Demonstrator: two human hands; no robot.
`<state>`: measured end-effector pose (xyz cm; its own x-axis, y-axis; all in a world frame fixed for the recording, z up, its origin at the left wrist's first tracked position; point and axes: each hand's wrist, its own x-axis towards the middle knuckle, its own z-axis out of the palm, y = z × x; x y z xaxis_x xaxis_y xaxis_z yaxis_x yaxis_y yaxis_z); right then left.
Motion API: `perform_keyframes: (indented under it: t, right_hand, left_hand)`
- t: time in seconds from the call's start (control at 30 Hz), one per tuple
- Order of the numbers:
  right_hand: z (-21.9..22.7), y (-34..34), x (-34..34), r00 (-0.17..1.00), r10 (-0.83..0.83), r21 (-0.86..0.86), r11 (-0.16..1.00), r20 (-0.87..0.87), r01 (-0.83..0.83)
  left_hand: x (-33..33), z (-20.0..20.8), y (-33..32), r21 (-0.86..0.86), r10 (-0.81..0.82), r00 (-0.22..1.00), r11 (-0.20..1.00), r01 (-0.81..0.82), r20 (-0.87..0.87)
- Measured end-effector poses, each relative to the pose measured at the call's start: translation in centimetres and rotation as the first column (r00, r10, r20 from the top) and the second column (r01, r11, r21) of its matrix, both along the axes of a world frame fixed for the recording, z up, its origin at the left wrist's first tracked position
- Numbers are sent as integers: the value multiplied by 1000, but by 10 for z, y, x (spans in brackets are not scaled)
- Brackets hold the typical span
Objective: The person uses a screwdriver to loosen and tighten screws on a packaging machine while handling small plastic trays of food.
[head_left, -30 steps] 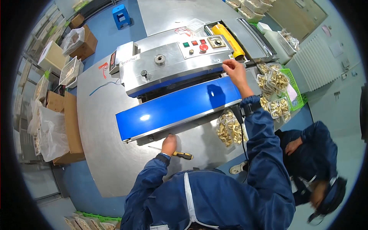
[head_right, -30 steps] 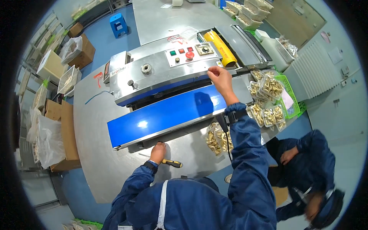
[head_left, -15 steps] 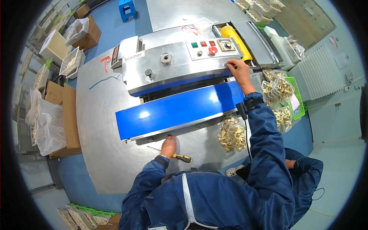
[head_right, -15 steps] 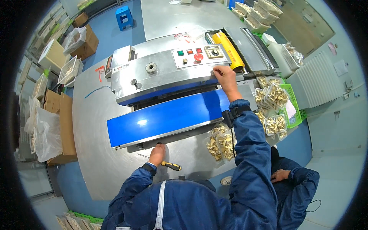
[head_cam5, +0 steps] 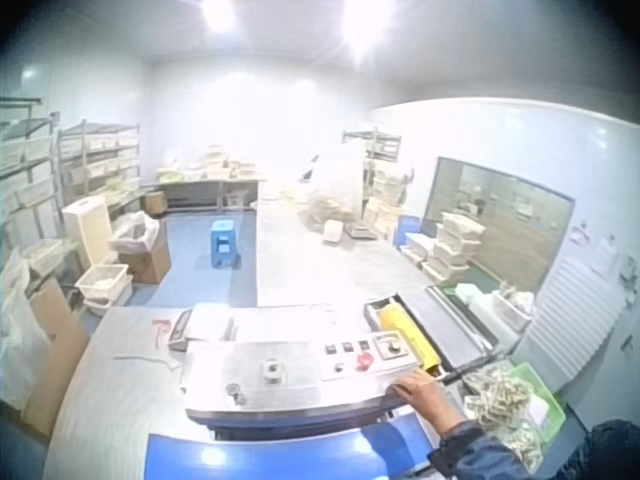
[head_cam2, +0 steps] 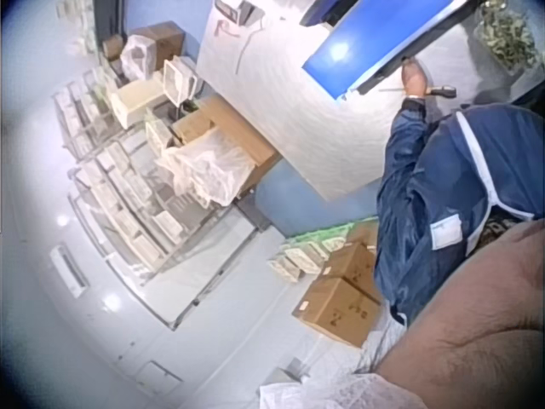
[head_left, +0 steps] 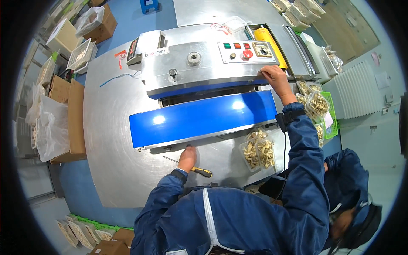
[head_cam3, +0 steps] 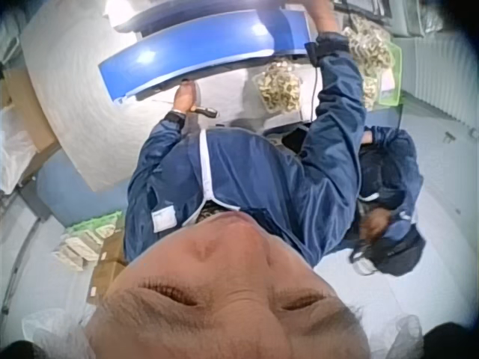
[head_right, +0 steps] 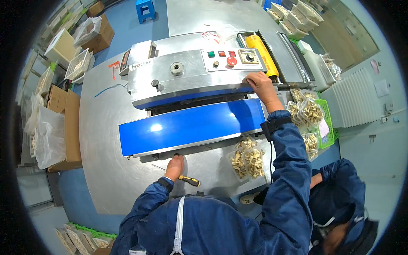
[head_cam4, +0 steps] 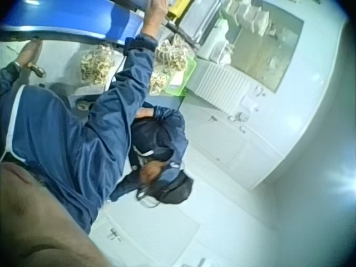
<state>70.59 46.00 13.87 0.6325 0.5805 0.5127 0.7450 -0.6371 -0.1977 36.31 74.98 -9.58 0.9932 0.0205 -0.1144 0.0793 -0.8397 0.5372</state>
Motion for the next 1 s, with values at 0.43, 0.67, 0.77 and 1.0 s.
perform_keyframes:
  t: [0.43, 0.67, 0.77, 1.0]
  right_hand:
    - [17, 0, 6, 992, 12, -111, 994, -127, -26]
    - [26, 8, 7, 975, -53, -193, 981, -215, 11]
    - [27, 7, 11, 959, -92, -222, 975, -267, 31]
    - [27, 10, 15, 975, -100, -326, 945, -196, 31]
  left_hand:
    - [-1, -1, 0, 4, 11, 1000, 1000, -11, -7]
    - [-4, -6, 0, -2, 15, 1000, 1000, -15, 14]
    - [-3, -8, 0, -7, 17, 1000, 1000, -17, 19]
    - [-4, -13, 0, -72, 47, 997, 997, -42, 68]
